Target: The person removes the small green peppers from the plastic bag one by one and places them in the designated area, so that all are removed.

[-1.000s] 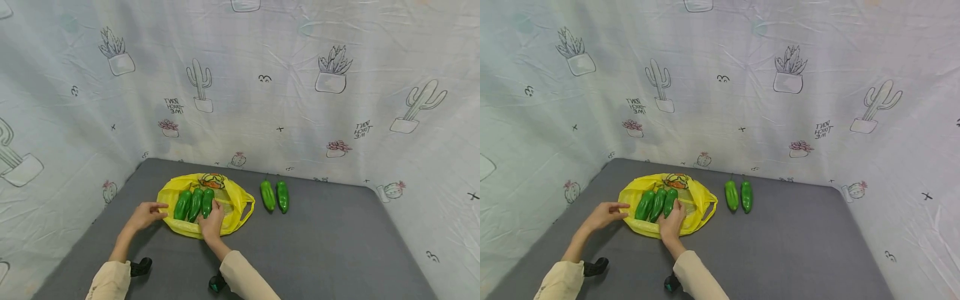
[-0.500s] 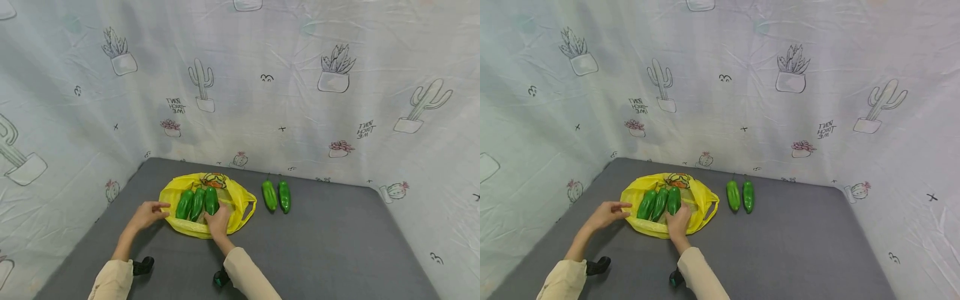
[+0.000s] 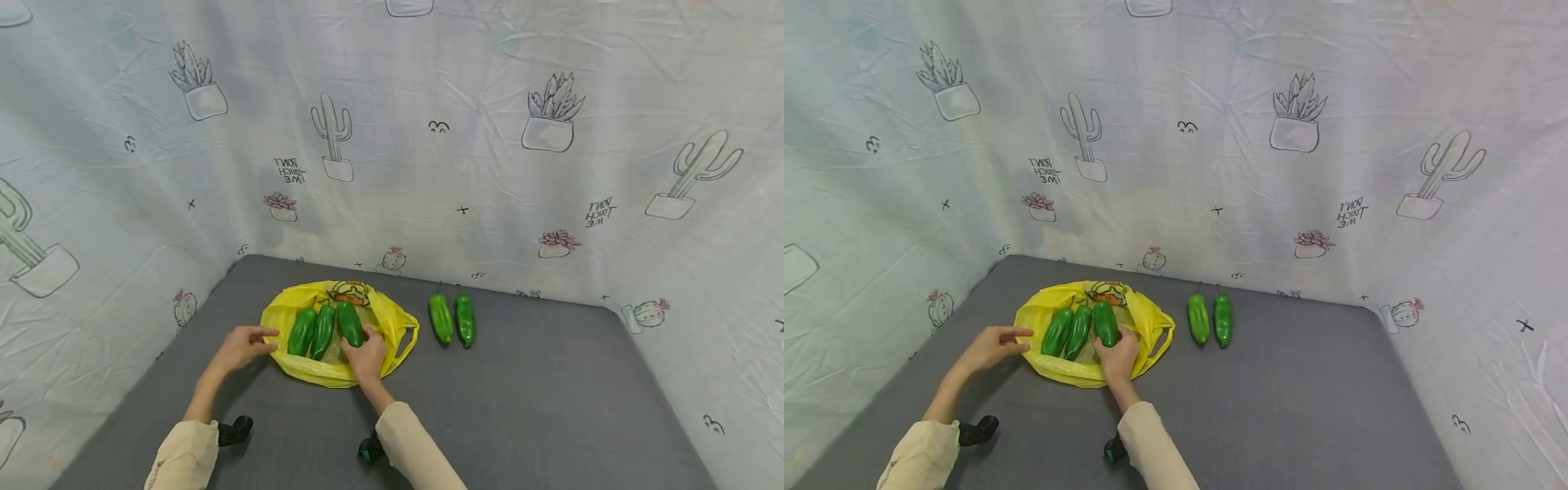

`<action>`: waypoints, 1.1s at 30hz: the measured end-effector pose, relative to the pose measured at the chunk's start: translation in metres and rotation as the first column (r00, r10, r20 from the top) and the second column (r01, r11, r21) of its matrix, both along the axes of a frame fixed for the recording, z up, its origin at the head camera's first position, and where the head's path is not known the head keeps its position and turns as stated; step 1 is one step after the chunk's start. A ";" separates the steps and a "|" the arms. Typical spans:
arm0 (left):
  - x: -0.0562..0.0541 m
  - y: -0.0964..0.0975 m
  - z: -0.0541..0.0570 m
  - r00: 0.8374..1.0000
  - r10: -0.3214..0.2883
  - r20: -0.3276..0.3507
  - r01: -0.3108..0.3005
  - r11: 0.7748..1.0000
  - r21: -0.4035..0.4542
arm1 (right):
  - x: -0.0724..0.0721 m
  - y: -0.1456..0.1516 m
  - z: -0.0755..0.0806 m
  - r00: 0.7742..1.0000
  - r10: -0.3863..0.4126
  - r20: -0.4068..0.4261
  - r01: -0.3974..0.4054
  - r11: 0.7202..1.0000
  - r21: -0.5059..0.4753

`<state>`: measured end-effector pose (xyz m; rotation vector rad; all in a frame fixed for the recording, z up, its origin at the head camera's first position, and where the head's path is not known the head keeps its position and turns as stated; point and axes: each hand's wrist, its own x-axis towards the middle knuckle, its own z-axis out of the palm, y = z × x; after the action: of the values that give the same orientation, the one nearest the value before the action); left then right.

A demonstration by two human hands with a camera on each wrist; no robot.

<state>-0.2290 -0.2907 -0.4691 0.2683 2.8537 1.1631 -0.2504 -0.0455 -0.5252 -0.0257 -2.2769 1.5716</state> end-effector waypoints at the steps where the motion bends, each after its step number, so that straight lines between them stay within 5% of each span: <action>1: 0.000 0.000 0.000 1.000 0.001 0.002 -0.001 1.000 0.002 | 0.000 0.001 0.000 1.000 -0.009 -0.001 0.009 1.000 0.002; 13: 0.001 0.002 0.001 1.000 0.008 0.002 -0.008 1.000 0.007 | 0.008 0.007 0.003 0.998 -0.039 -0.050 0.037 0.998 -0.050; 21: 0.003 0.001 0.000 1.000 0.022 0.013 -0.022 1.000 0.002 | 0.025 0.012 0.007 1.000 0.013 -0.015 -0.015 0.994 -0.110; 33: 0.005 0.003 0.004 0.999 0.036 0.022 -0.035 0.999 -0.015 | 0.030 0.042 0.017 0.988 0.099 -0.121 -0.110 0.989 -0.096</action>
<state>-0.2243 -0.2876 -0.4654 0.2038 2.8581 1.1433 -0.2205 -0.0031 -0.5084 0.1565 -2.1384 1.6958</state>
